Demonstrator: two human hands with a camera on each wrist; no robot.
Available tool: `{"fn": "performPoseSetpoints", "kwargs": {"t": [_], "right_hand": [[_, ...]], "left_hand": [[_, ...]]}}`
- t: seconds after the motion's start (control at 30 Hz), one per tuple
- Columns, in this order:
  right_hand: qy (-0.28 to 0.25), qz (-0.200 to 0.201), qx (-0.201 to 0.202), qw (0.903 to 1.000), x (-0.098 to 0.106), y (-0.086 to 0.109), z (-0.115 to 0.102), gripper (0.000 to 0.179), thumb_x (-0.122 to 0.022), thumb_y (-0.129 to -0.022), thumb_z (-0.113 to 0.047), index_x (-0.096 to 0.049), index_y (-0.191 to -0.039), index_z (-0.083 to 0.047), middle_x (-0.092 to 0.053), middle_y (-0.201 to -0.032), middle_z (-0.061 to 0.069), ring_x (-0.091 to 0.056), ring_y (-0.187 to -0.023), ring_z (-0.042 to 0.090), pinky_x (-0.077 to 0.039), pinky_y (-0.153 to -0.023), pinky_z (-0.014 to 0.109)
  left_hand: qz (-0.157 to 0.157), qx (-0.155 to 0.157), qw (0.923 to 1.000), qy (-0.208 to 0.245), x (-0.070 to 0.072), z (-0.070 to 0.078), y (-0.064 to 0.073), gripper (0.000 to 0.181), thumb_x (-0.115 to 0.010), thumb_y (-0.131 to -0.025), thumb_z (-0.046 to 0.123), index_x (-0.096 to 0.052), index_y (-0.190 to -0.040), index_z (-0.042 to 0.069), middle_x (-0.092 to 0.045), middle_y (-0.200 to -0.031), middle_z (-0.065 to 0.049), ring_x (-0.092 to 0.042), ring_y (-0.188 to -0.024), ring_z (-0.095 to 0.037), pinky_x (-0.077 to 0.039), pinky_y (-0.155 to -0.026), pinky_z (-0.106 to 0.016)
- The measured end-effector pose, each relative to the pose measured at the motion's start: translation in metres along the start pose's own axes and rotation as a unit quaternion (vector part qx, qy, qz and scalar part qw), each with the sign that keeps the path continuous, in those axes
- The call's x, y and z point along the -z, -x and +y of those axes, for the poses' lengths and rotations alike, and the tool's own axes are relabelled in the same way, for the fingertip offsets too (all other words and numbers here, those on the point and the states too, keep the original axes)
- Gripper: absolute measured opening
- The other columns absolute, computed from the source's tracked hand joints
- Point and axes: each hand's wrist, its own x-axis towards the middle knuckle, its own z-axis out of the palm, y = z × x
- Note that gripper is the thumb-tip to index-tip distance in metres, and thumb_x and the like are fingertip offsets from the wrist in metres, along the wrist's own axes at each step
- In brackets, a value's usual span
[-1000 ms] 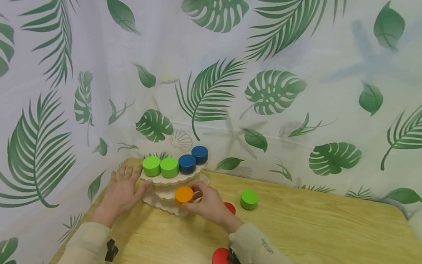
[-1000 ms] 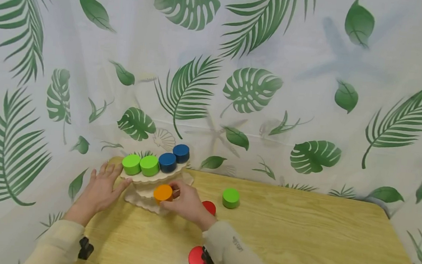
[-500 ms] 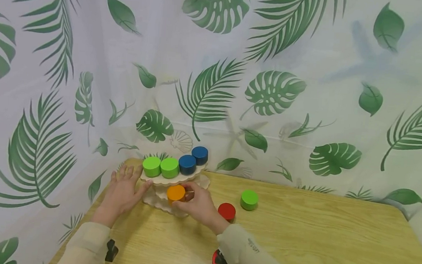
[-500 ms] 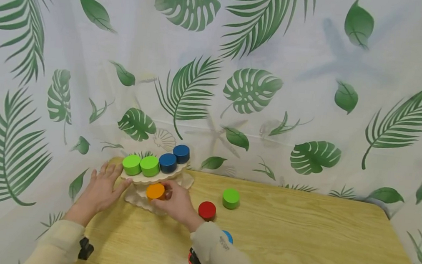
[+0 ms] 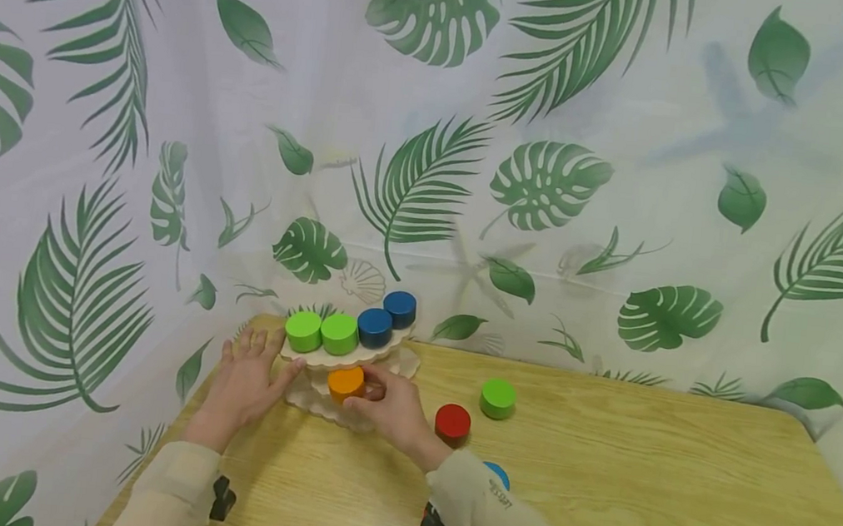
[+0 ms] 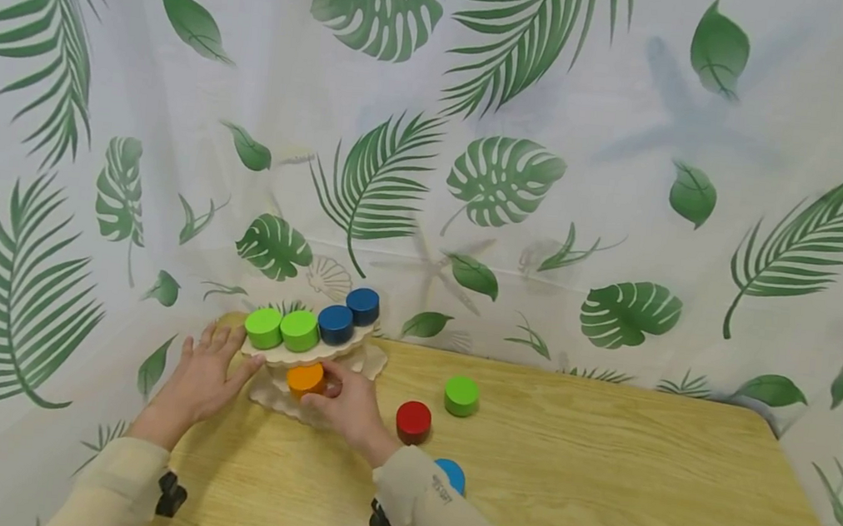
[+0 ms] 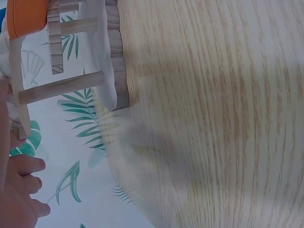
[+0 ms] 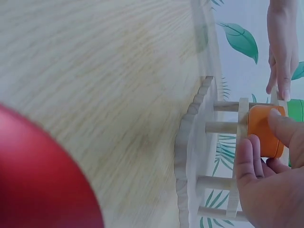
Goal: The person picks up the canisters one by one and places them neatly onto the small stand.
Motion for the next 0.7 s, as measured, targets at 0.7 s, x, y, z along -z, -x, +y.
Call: {"fn": "performPoseSetpoints", "kwargs": {"t": [0.7], "right_hand": [[-0.017,0.061,-0.008,0.9980,-0.025,-0.004,-0.002,0.045,-0.082,-0.093,-0.017,-0.072,-0.136,-0.006,-0.078,-0.123,0.011,-0.057,-0.077,0.010,-0.046,-0.064,0.014]], "left_hand": [[0.003,0.002,1.0000,0.003,-0.003,-0.002,0.000,0.078,-0.045,-0.109,0.057,-0.038,-0.162,0.000,-0.038,-0.161,-0.036,-0.025,-0.155,-0.057,-0.016,-0.123,-0.078]]}}
